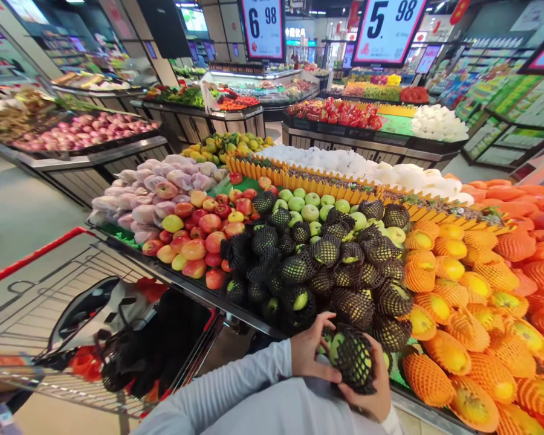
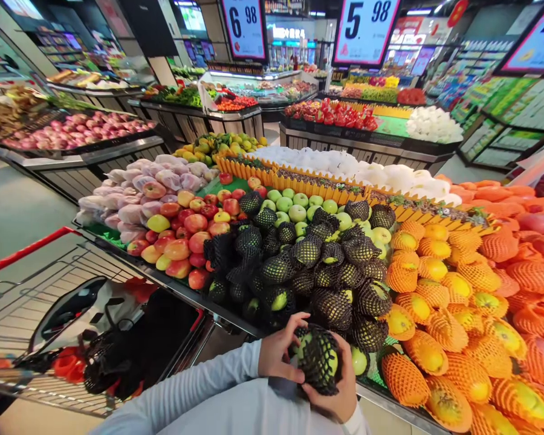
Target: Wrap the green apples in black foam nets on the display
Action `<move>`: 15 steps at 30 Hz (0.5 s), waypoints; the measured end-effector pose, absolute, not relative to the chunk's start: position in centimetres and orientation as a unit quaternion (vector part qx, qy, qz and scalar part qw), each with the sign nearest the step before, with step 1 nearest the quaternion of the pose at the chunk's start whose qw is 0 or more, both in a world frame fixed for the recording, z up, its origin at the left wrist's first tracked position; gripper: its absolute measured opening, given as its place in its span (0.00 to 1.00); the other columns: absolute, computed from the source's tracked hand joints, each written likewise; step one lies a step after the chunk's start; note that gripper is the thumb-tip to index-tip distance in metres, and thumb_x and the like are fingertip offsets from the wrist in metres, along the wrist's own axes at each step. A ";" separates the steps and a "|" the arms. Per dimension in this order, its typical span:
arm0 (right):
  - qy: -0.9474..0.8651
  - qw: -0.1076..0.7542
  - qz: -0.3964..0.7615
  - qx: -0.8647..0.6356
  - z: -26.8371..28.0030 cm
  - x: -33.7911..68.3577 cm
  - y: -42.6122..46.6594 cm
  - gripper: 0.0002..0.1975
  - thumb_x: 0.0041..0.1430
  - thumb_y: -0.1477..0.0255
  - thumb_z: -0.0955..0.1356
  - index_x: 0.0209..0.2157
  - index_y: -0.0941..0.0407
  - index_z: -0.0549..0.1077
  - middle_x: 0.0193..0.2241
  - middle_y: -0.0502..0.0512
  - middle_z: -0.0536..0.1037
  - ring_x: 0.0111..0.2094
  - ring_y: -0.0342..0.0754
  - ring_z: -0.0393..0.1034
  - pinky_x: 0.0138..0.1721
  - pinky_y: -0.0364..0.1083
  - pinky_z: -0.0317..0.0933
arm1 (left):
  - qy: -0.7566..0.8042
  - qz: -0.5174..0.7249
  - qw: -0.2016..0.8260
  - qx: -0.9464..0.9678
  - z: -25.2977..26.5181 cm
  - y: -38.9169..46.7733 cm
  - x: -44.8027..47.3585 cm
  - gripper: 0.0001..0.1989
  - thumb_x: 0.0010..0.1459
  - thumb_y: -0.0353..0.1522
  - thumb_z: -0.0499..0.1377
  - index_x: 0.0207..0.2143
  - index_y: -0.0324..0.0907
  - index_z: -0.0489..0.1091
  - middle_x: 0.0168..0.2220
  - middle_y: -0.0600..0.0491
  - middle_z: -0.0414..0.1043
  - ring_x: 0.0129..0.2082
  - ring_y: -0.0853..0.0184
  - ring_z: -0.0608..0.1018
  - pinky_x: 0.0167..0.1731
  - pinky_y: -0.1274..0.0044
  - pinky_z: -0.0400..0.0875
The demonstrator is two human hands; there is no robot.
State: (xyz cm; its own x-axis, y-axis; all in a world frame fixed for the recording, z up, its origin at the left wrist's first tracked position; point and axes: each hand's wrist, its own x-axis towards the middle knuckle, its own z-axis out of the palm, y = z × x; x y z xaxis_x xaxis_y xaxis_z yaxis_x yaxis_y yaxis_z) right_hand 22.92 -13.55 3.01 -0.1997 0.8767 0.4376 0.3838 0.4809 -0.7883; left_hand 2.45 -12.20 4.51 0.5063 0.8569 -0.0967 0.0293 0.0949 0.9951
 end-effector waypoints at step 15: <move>-0.617 0.541 0.266 -0.506 5.2 14.6 -12.7 0.43 0.52 0.67 0.75 0.66 0.51 0.55 0.64 0.67 0.59 0.57 0.60 0.64 0.47 0.56 0.67 | 0.538 0.611 0.412 0.409 9.1 2.5 -13.6 0.40 0.44 0.44 0.70 0.56 0.45 0.57 0.52 0.47 0.72 0.50 0.59 0.76 0.52 0.67 0.71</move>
State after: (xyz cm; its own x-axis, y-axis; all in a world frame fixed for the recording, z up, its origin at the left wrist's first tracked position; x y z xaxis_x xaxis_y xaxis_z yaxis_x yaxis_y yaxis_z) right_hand 14.63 -12.67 5.22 0.0973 0.9120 0.3986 0.3376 0.3465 -0.8752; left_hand -13.64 2.51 9.05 -0.3269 0.9434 0.0564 -0.0633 -0.0814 0.9947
